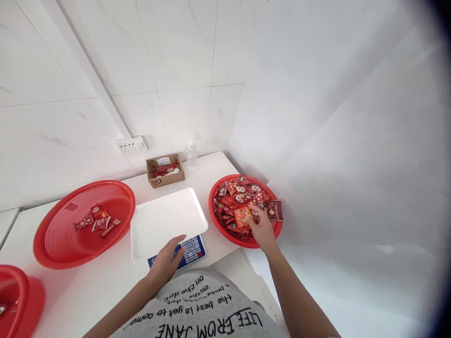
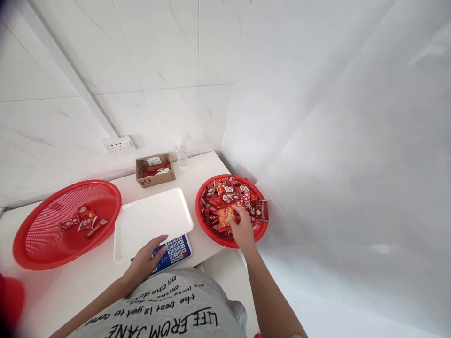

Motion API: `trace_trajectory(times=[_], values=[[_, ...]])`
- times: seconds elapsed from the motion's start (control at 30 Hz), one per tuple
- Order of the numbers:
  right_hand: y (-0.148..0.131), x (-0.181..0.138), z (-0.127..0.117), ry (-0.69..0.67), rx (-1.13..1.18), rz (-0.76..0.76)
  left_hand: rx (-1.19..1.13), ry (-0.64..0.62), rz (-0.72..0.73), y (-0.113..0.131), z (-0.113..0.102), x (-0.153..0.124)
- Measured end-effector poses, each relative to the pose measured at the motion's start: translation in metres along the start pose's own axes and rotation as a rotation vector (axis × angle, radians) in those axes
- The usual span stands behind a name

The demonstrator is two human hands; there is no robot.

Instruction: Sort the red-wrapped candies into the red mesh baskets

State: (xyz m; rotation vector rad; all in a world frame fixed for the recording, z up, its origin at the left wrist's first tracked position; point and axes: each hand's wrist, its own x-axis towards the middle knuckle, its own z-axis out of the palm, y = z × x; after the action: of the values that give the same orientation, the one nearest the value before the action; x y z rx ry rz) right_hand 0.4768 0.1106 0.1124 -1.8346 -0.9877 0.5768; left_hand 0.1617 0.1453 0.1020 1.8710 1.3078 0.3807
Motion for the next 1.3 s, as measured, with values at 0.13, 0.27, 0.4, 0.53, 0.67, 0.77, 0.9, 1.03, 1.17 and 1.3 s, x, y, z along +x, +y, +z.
trace_trajectory(times=[0.13, 0.27, 0.4, 0.53, 0.67, 0.77, 0.9, 1.03, 1.17, 1.3], values=[[-0.034, -0.032, 0.049, -0.316, 0.351, 0.108, -0.332, -0.205, -0.127, 0.019, -0.010, 0.003], [-0.053, -0.067, 0.101, -0.593, 0.420, 0.118, -0.763, -0.273, -0.212, 0.026, -0.016, 0.007], [-0.051, -0.086, 0.134, -0.655, 0.352, 0.056, -0.894, -0.170, -0.323, 0.014, -0.020, 0.007], [-0.031, -0.066, 0.133, -0.535, 0.166, 0.038, -0.937, -0.043, -0.407, -0.006, -0.035, 0.009], [0.001, -0.021, 0.097, -0.158, -0.094, -0.019, -0.962, 0.124, -0.516, -0.027, -0.055, 0.012], [0.030, 0.007, 0.068, 0.109, -0.322, 0.058, -0.885, 0.137, -0.615, -0.038, -0.064, 0.008], [0.062, 0.023, 0.052, 0.118, -0.327, 0.316, -0.774, 0.097, -0.609, -0.042, -0.061, 0.000], [0.070, 0.024, 0.049, 0.103, -0.292, 0.362, -0.665, 0.066, -0.546, -0.045, -0.052, 0.000], [0.050, 0.020, 0.045, 0.253, -0.259, 0.342, -0.383, 0.032, -0.361, -0.056, -0.044, 0.004], [0.018, 0.008, 0.065, 0.189, -0.086, 0.200, 0.078, 0.131, -0.044, -0.067, -0.041, 0.009]])
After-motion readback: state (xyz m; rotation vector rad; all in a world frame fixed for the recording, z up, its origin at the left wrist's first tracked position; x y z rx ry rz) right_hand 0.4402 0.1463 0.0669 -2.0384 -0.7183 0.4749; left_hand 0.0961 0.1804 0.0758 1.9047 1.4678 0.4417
